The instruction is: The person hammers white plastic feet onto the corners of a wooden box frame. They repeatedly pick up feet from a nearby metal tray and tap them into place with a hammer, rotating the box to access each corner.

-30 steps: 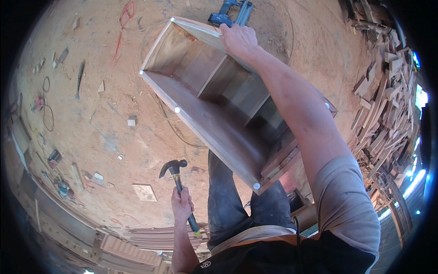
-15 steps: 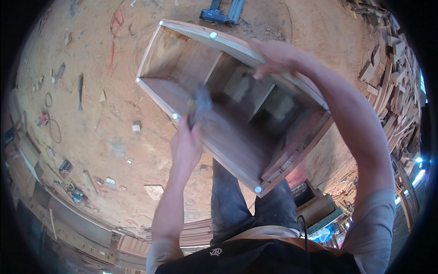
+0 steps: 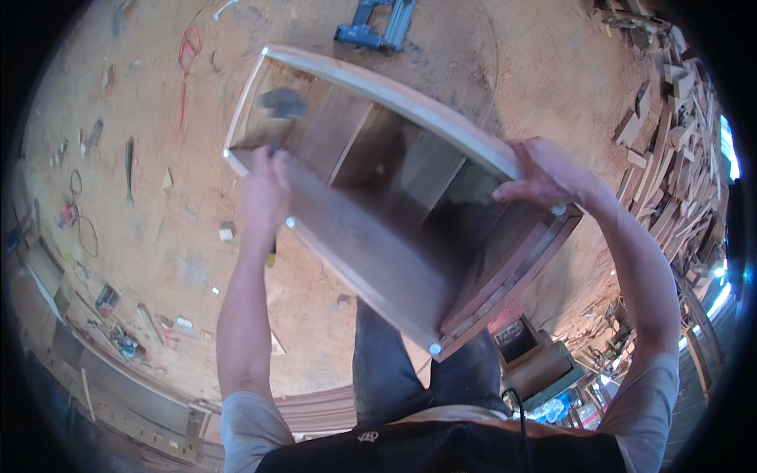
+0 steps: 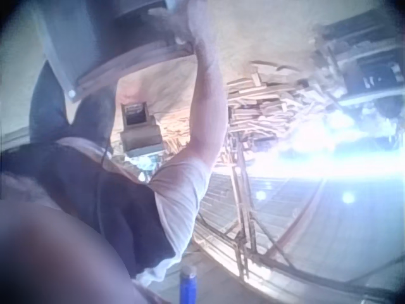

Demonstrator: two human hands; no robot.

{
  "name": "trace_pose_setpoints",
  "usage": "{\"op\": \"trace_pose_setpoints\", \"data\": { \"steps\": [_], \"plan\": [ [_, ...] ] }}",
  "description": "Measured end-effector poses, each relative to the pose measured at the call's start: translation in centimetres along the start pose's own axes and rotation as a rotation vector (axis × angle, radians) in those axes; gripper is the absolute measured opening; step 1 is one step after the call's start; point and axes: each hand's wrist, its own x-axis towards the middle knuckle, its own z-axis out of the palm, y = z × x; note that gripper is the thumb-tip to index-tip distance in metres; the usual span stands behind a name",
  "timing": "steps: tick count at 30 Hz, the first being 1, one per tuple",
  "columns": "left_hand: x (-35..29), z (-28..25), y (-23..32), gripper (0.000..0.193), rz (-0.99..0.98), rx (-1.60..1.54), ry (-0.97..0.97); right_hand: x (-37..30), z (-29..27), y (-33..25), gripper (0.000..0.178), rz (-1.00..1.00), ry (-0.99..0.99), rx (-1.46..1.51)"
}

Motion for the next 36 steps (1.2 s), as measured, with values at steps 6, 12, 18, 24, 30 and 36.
{"op": "trace_pose_setpoints", "data": {
  "steps": [6,12,18,24,30,36],
  "plan": [
    [-9.6,-1.7,5.1,0.038,-0.021,-0.277,-0.395,1.1,1.8,-0.7,0.074,-0.147,0.37,-0.33],
    [-18.4,-4.7,2.5,0.048,-0.349,-0.505,-0.336,0.9,1.4,-2.3,0.065,-0.069,0.344,-0.314],
    [-31.7,-6.8,-1.6,0.041,-0.57,-0.486,-0.168,-5.1,4.0,-5.9,0.061,-0.362,0.812,0.041],
    [-40.3,-6.8,-2.0,0.022,-0.892,-0.799,-0.144,-23.7,19.2,-2.9,0.056,-0.606,0.894,0.441],
    [-43.1,-6.7,-3.0,0.028,-0.967,-0.486,-0.316,-44.5,36.3,11.0,0.03,-0.14,1.498,0.638],
    [-38.6,-6.1,-1.0,0.038,-0.68,-0.144,-0.244,-64.8,60.8,27.0,0.021,1.305,2.036,0.872]
  ]
}}
